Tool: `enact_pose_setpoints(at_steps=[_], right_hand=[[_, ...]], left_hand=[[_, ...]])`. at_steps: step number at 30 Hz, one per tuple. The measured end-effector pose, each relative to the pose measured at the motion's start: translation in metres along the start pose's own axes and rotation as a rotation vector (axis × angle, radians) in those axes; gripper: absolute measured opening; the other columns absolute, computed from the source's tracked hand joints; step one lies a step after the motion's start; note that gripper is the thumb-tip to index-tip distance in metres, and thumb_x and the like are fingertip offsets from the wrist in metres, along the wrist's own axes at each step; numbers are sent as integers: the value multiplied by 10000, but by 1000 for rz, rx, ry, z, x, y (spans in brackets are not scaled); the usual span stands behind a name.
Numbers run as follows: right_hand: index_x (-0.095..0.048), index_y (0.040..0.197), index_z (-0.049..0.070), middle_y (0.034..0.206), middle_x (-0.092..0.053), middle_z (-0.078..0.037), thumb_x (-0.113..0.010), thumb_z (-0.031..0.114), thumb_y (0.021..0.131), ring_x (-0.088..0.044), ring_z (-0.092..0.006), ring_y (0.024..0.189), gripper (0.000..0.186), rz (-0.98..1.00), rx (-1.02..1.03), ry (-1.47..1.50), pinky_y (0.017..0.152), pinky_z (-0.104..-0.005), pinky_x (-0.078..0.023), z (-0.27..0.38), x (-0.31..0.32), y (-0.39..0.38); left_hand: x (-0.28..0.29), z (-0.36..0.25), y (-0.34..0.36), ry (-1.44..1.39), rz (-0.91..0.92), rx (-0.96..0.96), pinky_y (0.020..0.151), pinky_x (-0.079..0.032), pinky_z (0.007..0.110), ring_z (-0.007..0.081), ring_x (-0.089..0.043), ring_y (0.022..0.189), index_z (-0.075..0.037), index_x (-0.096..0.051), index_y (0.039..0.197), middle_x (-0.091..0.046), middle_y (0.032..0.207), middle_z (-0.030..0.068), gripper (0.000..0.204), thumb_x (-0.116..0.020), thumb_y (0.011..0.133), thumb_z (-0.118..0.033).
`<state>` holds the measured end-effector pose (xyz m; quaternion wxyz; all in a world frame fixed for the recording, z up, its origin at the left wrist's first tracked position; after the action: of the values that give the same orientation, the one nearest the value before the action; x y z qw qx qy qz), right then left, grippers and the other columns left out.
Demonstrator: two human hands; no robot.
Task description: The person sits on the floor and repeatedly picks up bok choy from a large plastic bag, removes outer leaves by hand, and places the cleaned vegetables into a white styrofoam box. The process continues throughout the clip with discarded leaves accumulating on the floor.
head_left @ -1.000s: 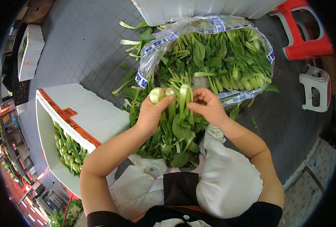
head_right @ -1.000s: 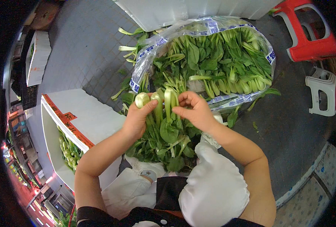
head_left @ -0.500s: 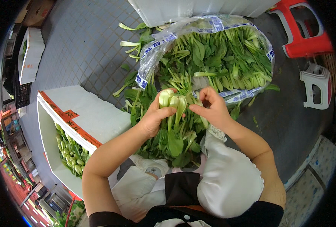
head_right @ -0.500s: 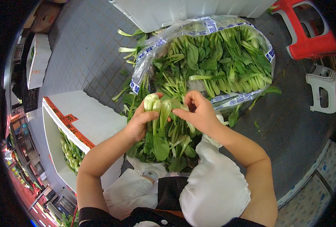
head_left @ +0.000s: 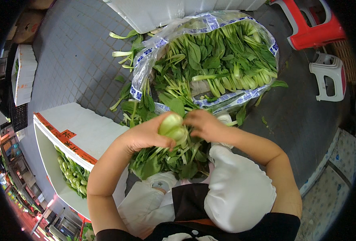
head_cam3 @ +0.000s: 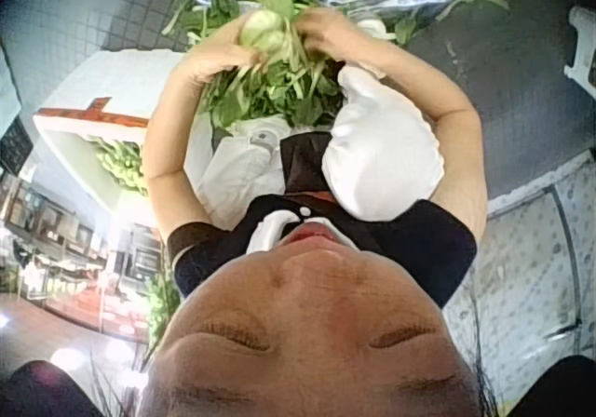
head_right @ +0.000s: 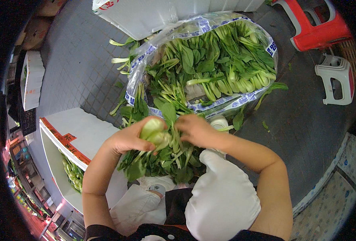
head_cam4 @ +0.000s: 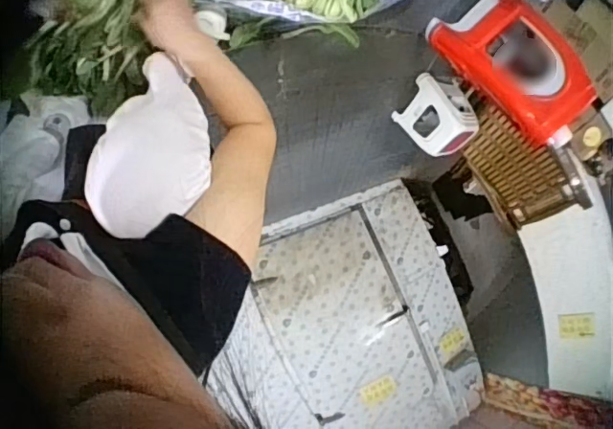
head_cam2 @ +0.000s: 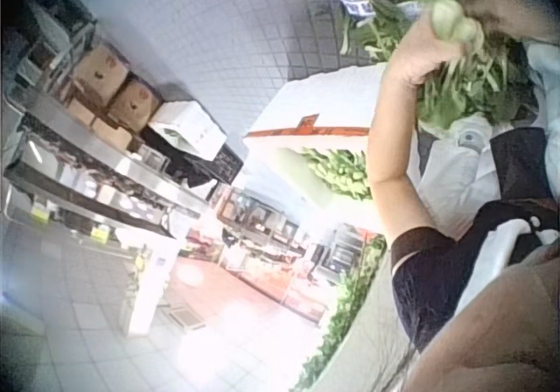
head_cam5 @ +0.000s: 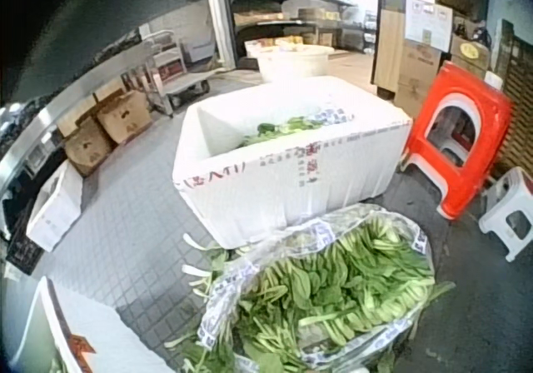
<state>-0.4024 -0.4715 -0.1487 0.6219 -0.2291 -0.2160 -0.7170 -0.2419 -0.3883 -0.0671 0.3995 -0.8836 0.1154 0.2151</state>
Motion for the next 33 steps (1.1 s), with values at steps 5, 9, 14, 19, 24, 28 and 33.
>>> enact_pose_setpoints(at_steps=[5,9,14,19,24,28,33], right_hand=[[-528,992,-53,954,-545,-210,-656,301,793,-553,-366,894,425,-333,-804,-301,742,-431,-458,-114,41,-20],[-475,1049,-56,1013,-500,-233,-679,365,761,-544,-392,886,549,-222,-938,-393,766,-429,-465,-128,29,-19],[-393,1169,-55,1142,-392,-252,-717,347,694,-480,-388,995,702,-391,-1096,-77,838,-408,-435,-131,11,-14],[-384,1150,-44,1126,-390,-241,-722,181,658,-425,-395,1067,637,-395,-1088,-316,852,-424,-426,-137,3,-8],[-531,1075,-63,1036,-523,-248,-684,195,651,-529,-397,952,520,-352,-987,-46,834,-405,-445,-150,27,-38],[-440,1235,-54,1089,-568,-144,-625,98,758,-588,-195,911,534,-232,-923,1227,793,-324,-484,-93,60,-52],[-429,1249,-31,1098,-579,-125,-627,13,751,-599,-222,962,538,-75,-847,1332,847,-339,-482,-78,65,-53]], left_hand=[[6,-15,1,-192,-216,-192,783,-468,323,214,-595,840,-72,-408,1212,-568,999,77,692,-759,622,-160],[9,-12,5,-204,-241,-223,783,-471,333,215,-594,839,-70,-413,1205,-567,1000,76,686,-764,623,-167],[8,-9,8,-191,-245,-212,802,-482,347,207,-578,877,-70,-424,1190,-558,1018,74,664,-764,626,-156],[8,-7,10,-179,-268,-227,822,-488,353,193,-557,924,-71,-425,1184,-537,1057,68,654,-761,628,-143],[8,-7,12,-138,-278,-245,824,-489,350,179,-552,926,-69,-427,1183,-534,1045,60,639,-749,634,-131],[12,-11,3,-132,-310,-266,826,-491,344,174,-547,930,-68,-429,1181,-530,1045,57,624,-738,642,-117],[12,-11,6,-146,-307,-291,825,-490,346,173,-542,942,-70,-429,1181,-519,1069,57,604,-728,657,-100]])
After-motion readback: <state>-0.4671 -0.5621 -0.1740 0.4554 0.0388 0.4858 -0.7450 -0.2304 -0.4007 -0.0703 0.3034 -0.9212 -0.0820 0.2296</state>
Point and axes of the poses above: each hand's wrist, its own y-axis towards the middle knuckle, its own x-axis out of the back of the hand, z = x × y, the point moved 4 cm from there along y, towards the middle knuckle
